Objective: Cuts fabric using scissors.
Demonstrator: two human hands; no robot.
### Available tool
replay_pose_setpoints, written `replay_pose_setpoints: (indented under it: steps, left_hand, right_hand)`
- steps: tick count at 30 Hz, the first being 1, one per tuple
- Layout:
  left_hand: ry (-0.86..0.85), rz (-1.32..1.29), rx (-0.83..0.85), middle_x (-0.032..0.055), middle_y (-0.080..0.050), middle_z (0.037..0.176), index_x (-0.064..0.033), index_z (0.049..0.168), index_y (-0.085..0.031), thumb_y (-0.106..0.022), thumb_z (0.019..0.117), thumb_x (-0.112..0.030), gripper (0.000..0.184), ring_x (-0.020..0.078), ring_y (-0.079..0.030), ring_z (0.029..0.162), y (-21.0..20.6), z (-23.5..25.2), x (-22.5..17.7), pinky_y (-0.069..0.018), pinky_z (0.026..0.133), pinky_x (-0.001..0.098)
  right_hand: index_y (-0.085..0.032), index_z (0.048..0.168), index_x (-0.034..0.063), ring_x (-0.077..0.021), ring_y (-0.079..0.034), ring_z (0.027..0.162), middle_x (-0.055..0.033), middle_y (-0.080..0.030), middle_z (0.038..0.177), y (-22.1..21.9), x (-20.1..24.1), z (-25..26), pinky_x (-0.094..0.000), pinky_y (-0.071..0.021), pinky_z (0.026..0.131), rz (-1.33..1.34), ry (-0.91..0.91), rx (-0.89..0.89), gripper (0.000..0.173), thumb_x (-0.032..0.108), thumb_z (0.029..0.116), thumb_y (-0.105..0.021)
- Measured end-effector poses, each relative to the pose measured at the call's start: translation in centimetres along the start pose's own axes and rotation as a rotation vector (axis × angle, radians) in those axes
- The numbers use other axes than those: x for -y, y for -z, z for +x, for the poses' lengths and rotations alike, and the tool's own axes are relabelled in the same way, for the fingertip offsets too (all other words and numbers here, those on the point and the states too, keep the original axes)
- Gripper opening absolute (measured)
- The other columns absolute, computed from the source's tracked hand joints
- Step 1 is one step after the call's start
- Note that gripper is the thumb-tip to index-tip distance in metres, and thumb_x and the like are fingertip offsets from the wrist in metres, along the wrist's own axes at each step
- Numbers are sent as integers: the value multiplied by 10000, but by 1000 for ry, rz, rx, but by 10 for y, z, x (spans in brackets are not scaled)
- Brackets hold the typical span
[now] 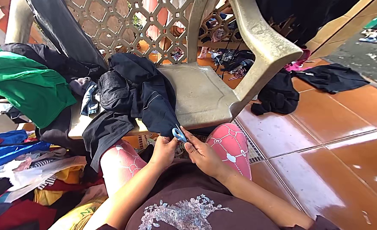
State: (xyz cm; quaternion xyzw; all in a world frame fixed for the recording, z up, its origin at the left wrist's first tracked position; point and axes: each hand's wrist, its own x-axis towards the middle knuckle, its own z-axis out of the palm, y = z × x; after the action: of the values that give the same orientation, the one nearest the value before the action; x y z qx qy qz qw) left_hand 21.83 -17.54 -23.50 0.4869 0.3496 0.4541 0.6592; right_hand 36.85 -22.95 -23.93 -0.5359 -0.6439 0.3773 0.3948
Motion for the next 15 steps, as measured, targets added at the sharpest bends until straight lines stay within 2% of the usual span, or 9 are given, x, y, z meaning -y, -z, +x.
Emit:
replay_pose_setpoints:
  steps: [4,8,10,11,12,13,15]
  left_hand:
    - [-37,-12,-24,-19,-712,876,-9,1013,-634,-568,962,69,115,44,-684,826,0,0,2,-579,820,250]
    - [-182,-50,-66,-13,-730,937,0,1029,-642,-580,942,92,141,53,-698,918,-3,-5,13,-578,906,274]
    - [-242,-54,-80,-11,-731,957,0,1044,-646,-591,945,79,137,59,-696,940,-3,-6,20,-573,919,282]
    - [-265,-54,-95,-15,-729,963,0,1050,-645,-591,946,73,138,58,-693,945,-2,-7,21,-571,917,283]
    - [-282,-54,-111,-21,-727,976,-1,1064,-639,-581,947,73,150,56,-688,958,0,-8,20,-567,922,283]
    - [-282,-54,-109,-31,-718,996,-5,1091,-614,-566,953,73,166,51,-679,977,3,-8,17,-559,934,282]
    - [-214,-81,-89,-28,-710,992,-8,1113,-584,-545,966,70,171,54,-678,957,3,-5,10,-559,918,283]
  right_hand:
    - [-434,1539,55,36,-486,632,-45,-677,1214,0,-1,0,-175,-449,600,55,5,-18,528,352,1109,-365]
    - [-499,1483,38,108,-480,678,-12,-649,1291,-3,1,-1,-99,-422,611,174,17,-51,467,293,1104,-404]
    - [-509,1460,11,112,-460,644,28,-667,1167,-5,-2,-3,-93,-418,585,266,-4,-97,448,259,1097,-424]
    - [-518,1444,0,86,-441,592,64,-650,973,-3,-5,-3,-120,-414,547,296,-39,-151,443,253,1093,-424]
    - [-521,1428,-15,48,-419,530,91,-564,766,2,-10,-2,-158,-403,501,325,-92,-223,443,249,1089,-413]
    - [-502,1430,-18,29,-397,489,112,-464,653,11,-15,0,-167,-389,473,357,-158,-272,439,236,1092,-384]
    - [-479,1455,-6,33,-381,475,130,-406,618,23,-17,2,-146,-370,466,376,-206,-290,435,210,1094,-367]
